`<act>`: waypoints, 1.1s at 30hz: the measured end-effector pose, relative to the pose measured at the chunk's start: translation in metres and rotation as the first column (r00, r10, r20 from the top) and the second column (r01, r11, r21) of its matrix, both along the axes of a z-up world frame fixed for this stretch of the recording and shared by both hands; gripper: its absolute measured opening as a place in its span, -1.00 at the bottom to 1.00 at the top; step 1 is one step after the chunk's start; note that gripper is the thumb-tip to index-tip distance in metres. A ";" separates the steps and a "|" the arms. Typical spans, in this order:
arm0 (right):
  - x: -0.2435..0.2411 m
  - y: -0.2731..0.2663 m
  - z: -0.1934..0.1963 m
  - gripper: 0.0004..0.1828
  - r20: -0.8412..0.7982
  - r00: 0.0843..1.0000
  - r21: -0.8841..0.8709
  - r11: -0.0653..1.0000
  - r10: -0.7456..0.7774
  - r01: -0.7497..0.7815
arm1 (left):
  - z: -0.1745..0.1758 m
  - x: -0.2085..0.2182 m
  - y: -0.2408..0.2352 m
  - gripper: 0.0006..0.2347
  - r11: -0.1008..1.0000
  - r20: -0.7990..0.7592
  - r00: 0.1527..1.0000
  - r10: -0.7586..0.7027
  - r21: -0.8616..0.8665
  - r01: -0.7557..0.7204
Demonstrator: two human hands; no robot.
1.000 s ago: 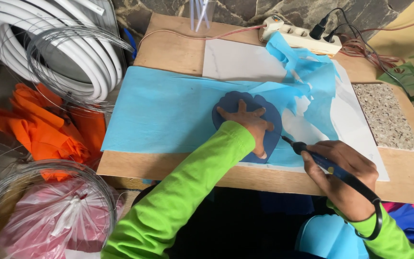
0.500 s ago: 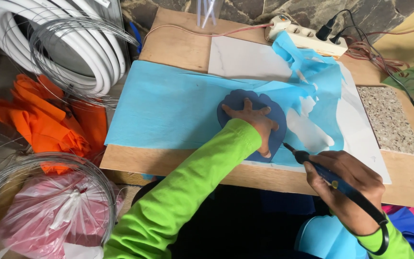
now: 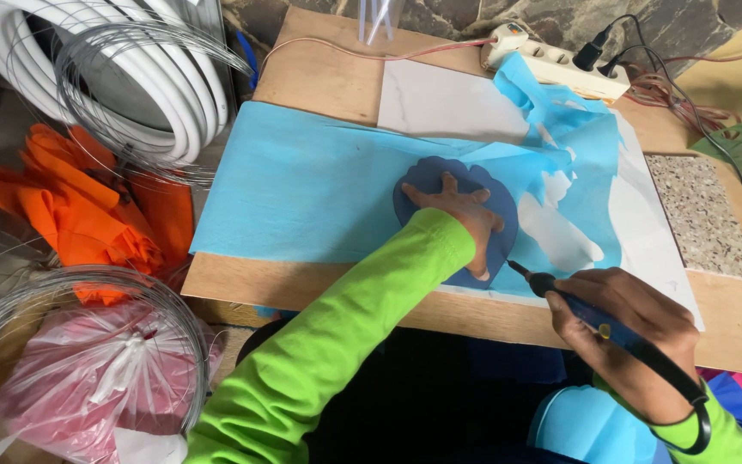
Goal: Using a hot cutting tool to precisely cut out a shape from blue fabric following a template on a cutting table.
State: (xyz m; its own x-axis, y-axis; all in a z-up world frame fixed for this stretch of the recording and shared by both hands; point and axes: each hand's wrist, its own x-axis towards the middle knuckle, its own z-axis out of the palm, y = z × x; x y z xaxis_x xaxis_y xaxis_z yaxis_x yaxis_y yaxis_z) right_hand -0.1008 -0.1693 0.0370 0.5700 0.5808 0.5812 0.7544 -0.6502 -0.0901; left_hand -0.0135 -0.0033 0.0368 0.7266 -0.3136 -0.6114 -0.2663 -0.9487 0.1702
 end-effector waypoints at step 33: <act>-0.022 0.001 0.009 -0.77 -0.129 0.987 0.019 0.995 0.099 -0.097 | -0.003 0.002 0.001 -0.37 1.000 0.000 1.000 -0.008 -0.013 0.008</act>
State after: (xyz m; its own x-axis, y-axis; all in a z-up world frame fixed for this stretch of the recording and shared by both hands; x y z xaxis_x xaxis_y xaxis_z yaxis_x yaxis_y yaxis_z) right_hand -0.1230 -0.1687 0.0456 0.5818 0.6306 0.5137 0.7958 -0.5718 -0.1992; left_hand -0.0114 -0.0027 0.0343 0.7240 -0.3273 -0.6072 -0.2735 -0.9443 0.1828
